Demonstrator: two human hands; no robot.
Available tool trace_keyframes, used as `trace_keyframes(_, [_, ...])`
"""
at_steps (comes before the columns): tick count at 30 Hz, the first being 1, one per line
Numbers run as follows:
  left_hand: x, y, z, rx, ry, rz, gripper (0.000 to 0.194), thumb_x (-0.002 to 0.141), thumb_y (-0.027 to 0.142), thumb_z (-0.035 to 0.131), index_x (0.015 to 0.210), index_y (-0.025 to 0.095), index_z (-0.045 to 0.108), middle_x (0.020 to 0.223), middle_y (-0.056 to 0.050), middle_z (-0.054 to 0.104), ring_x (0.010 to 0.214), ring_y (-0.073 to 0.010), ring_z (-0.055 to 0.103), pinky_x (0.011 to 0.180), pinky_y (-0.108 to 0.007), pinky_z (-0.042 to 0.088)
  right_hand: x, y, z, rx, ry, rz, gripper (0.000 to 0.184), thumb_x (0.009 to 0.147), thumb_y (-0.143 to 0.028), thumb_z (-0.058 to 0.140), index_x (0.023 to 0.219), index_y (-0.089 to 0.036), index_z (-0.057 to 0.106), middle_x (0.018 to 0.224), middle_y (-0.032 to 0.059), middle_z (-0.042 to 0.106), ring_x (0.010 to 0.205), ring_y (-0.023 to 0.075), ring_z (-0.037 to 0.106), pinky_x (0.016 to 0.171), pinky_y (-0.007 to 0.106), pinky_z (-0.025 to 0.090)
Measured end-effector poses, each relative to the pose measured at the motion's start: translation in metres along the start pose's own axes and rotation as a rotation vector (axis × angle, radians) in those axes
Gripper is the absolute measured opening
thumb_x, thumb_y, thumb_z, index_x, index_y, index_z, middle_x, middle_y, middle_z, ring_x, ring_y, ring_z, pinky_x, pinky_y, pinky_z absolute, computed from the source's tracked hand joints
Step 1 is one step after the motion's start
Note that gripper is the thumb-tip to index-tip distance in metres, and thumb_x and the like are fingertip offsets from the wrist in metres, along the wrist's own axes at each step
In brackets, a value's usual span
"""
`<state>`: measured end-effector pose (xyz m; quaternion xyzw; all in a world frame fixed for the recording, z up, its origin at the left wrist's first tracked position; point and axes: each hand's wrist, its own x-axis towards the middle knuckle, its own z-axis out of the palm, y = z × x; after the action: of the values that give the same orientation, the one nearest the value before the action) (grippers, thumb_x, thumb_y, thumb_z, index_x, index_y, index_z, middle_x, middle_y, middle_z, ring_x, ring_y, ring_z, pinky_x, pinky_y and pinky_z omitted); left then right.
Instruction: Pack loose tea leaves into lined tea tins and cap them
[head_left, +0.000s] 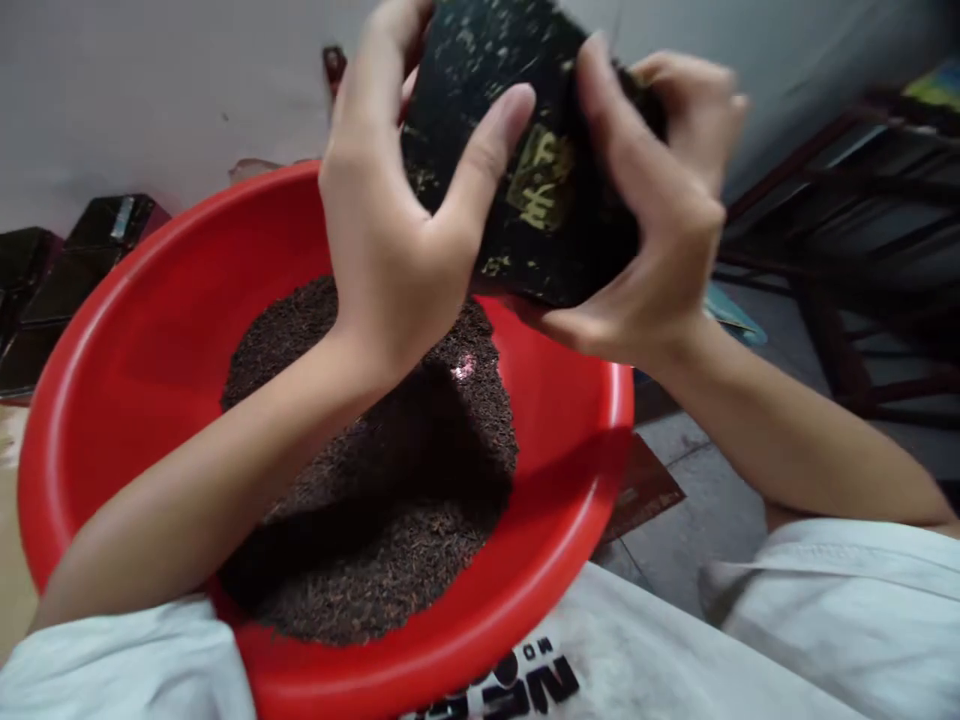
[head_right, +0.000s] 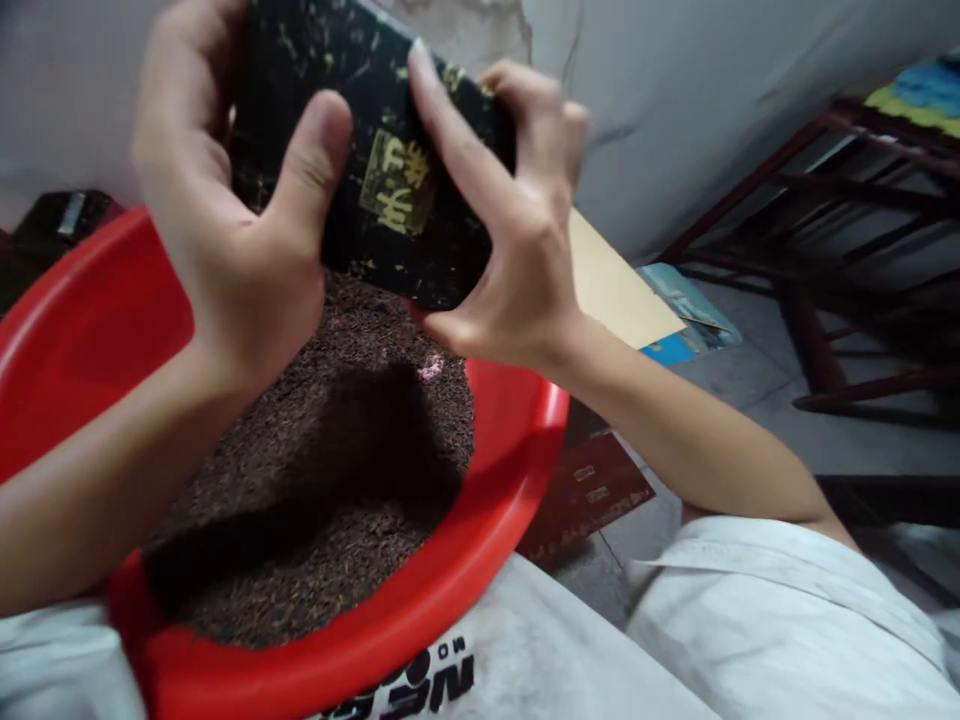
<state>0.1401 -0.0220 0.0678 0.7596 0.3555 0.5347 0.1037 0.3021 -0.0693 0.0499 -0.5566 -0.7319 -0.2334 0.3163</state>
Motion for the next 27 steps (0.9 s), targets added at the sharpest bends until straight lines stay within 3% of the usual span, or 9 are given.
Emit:
trace_keyframes(4, [0.024,0.037,0.036,0.041,-0.097,0.088,0.045,0.087,0.045,0.042,0.123,0.02,0.05,0.124,0.009,0.056,0.13,-0.0186,0.043,0.11,-0.03,0.029,-0.015,0.035,-0.027,-0.144,0.276,-0.006,0.09,0.066,-0.069,0.05,0.144,-0.028,0.031,0.124,0.0066,0.041,0.121,0.0315,0.043,0.108,0.039,0.029])
trace_keyframes(9, [0.033,0.062,0.101,-0.209,-0.25,0.166,0.05,0.093,0.03,0.044,0.135,0.003,0.036,0.138,-0.003,0.048,0.132,-0.0084,0.039,0.11,-0.017,0.028,-0.044,0.072,-0.044,-0.107,0.205,0.258,0.089,0.07,-0.059,0.053,0.145,-0.017,0.032,0.131,0.016,0.034,0.128,0.0484,0.028,0.106,0.061,0.018])
trace_keyframes(11, [0.032,0.062,0.137,-0.316,-0.362,0.123,0.051,0.093,0.027,0.047,0.134,0.0,0.037,0.137,-0.01,0.049,0.133,-0.0151,0.039,0.111,-0.022,0.028,-0.061,0.09,-0.035,-0.181,0.17,0.353,0.088,0.068,-0.053,0.057,0.143,-0.013,0.035,0.128,0.0197,0.037,0.125,0.046,0.033,0.107,0.06,0.019])
trace_keyframes(13, [0.027,0.054,0.176,-0.345,-0.476,-0.012,0.043,0.091,0.024,0.05,0.13,0.007,0.043,0.133,-0.012,0.051,0.133,-0.0257,0.039,0.112,-0.035,0.028,-0.08,0.11,-0.016,-0.231,0.095,0.479,0.087,0.068,-0.05,0.057,0.144,-0.015,0.034,0.129,0.0196,0.038,0.123,0.0445,0.034,0.105,0.062,0.022])
trace_keyframes(15, [0.019,0.044,0.213,-0.324,-0.566,-0.128,0.038,0.087,0.02,0.054,0.124,0.011,0.048,0.13,-0.014,0.053,0.13,-0.0319,0.041,0.111,-0.042,0.027,-0.101,0.129,0.008,-0.201,0.0,0.573,0.086,0.069,-0.05,0.055,0.145,-0.02,0.03,0.131,0.018,0.036,0.123,0.0452,0.032,0.101,0.067,0.024])
trace_keyframes(17, [0.01,0.034,0.242,-0.222,-0.701,-0.216,0.044,0.079,0.018,0.063,0.119,0.005,0.051,0.126,-0.021,0.053,0.125,-0.0372,0.044,0.107,-0.046,0.03,-0.121,0.142,0.03,-0.149,-0.033,0.662,0.086,0.067,-0.05,0.057,0.144,-0.02,0.033,0.13,0.018,0.035,0.122,0.0441,0.033,0.098,0.068,0.027])
trace_keyframes(22, [-0.006,0.028,0.271,0.086,-0.987,-0.248,0.054,0.083,0.024,0.061,0.128,0.001,0.043,0.126,-0.024,0.052,0.119,-0.034,0.05,0.099,-0.04,0.039,-0.15,0.156,0.062,-0.04,-0.06,0.847,0.086,0.055,-0.042,0.068,0.134,-0.015,0.048,0.12,0.0171,0.04,0.116,0.0375,0.037,0.098,0.056,0.036])
trace_keyframes(24, [-0.008,0.034,0.274,0.228,-1.012,-0.221,0.057,0.088,0.026,0.054,0.136,0.002,0.035,0.131,-0.024,0.048,0.121,-0.0323,0.048,0.099,-0.038,0.039,-0.148,0.161,0.068,-0.019,-0.042,0.894,0.082,0.055,-0.04,0.07,0.13,-0.013,0.052,0.119,0.0172,0.041,0.115,0.0363,0.038,0.098,0.053,0.036])
trace_keyframes(27, [-0.012,0.046,0.28,0.406,-1.001,-0.103,0.052,0.092,0.029,0.044,0.139,0.007,0.034,0.138,-0.023,0.041,0.127,-0.035,0.041,0.102,-0.045,0.036,-0.139,0.171,0.075,0.0,0.006,0.976,0.06,0.069,-0.031,0.062,0.126,-0.014,0.055,0.12,0.0169,0.044,0.116,0.0336,0.04,0.1,0.051,0.035])
